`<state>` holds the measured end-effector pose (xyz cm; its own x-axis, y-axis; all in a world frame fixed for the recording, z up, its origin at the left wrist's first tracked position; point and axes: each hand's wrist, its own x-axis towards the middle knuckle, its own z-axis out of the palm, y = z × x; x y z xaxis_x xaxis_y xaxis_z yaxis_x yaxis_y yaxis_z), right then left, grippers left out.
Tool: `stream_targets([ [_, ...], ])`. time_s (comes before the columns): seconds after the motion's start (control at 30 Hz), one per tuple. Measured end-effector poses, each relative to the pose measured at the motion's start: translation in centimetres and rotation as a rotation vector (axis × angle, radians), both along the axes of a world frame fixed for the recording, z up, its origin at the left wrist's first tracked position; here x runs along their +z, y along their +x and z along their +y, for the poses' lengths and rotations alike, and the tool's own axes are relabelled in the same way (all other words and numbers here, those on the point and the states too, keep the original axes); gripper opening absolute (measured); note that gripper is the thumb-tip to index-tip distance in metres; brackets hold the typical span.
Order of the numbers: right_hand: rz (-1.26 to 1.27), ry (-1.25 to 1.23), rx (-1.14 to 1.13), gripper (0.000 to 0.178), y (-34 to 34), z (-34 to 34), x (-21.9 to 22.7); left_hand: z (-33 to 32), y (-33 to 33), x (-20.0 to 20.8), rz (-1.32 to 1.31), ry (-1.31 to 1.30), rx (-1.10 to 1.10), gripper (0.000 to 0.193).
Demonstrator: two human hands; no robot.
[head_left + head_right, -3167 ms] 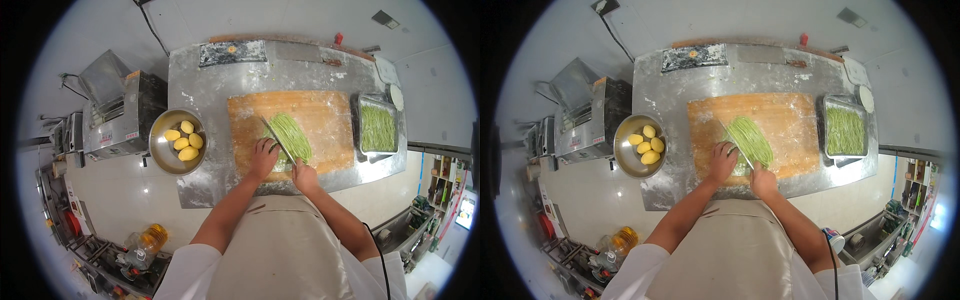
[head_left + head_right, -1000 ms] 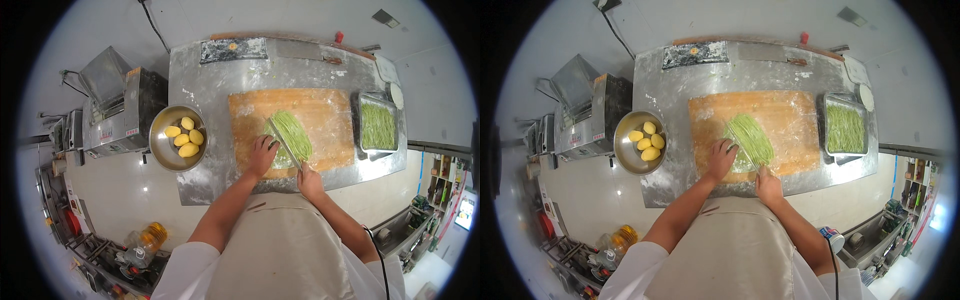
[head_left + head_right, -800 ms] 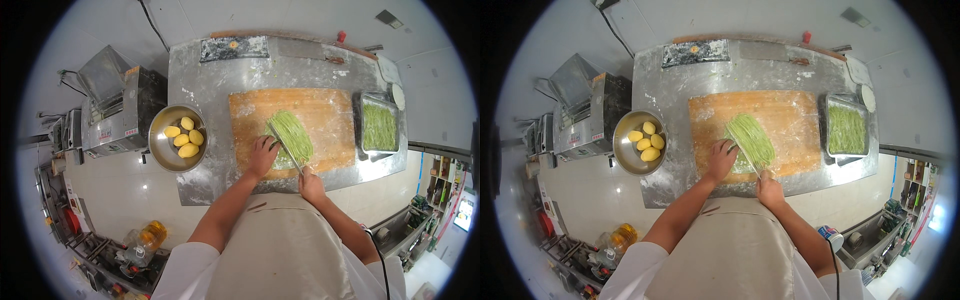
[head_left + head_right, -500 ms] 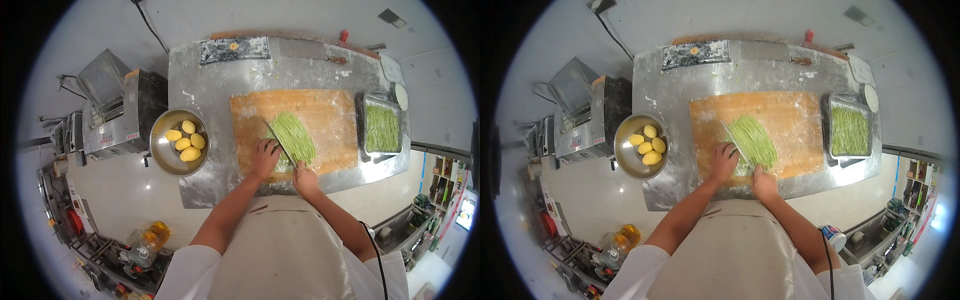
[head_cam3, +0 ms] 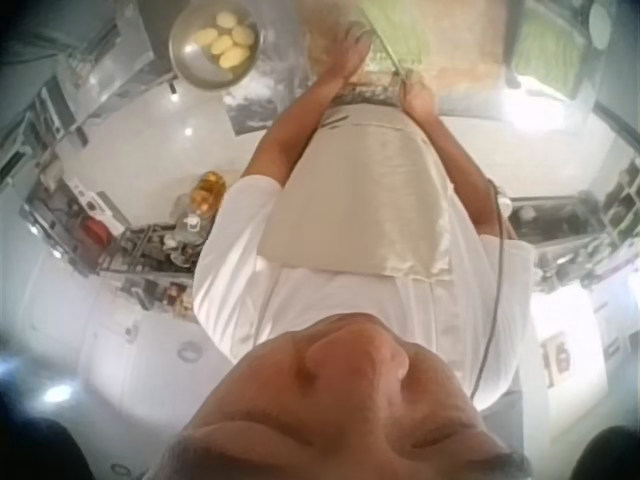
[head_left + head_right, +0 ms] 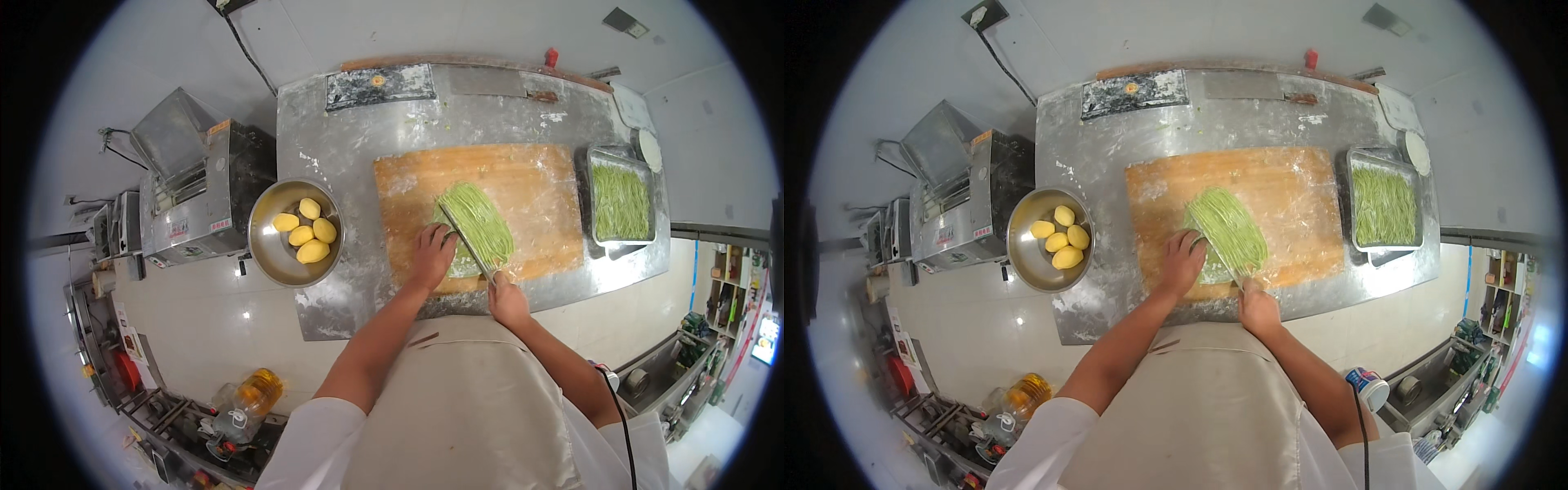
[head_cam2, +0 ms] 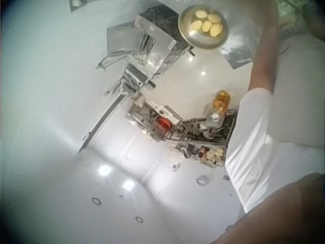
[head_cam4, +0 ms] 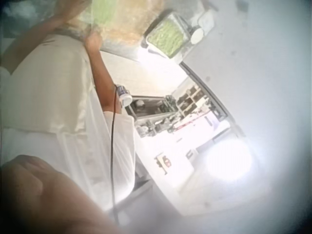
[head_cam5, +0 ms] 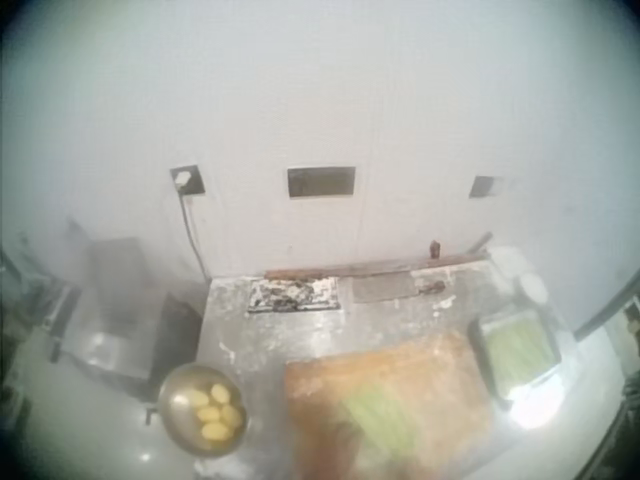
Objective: The person slices a folded green dough sheet into thin noodles using a cleaver on a wooden cutting board. The cut noodles are gathered and transferred into a metal tray. A bowl of peeled potatoes sits nearby.
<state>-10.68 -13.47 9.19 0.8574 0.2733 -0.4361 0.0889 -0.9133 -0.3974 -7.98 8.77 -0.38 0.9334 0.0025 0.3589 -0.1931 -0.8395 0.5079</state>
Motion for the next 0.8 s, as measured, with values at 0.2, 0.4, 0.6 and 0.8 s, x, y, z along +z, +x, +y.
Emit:
stream_targets([
  [0.2,-0.035,0.024,-0.005,0.022,0.4,-0.5,0.0,0.8,-0.1,0.1,-0.026,0.021,-0.044,0.033],
  [0.4,-0.008,0.002,0.012,0.021,0.5,0.5,2.1,0.8,0.0,-0.2,0.0,0.041,-0.036,0.03],
  [0.6,0.043,-0.039,0.026,0.021,0.7,0.7,2.0,1.0,-0.1,0.0,0.023,0.037,-0.045,0.03],
  [0.8,0.015,-0.029,0.024,0.02,1.7,2.8,0.1,0.8,0.0,-0.6,0.017,0.02,-0.036,0.031],
])
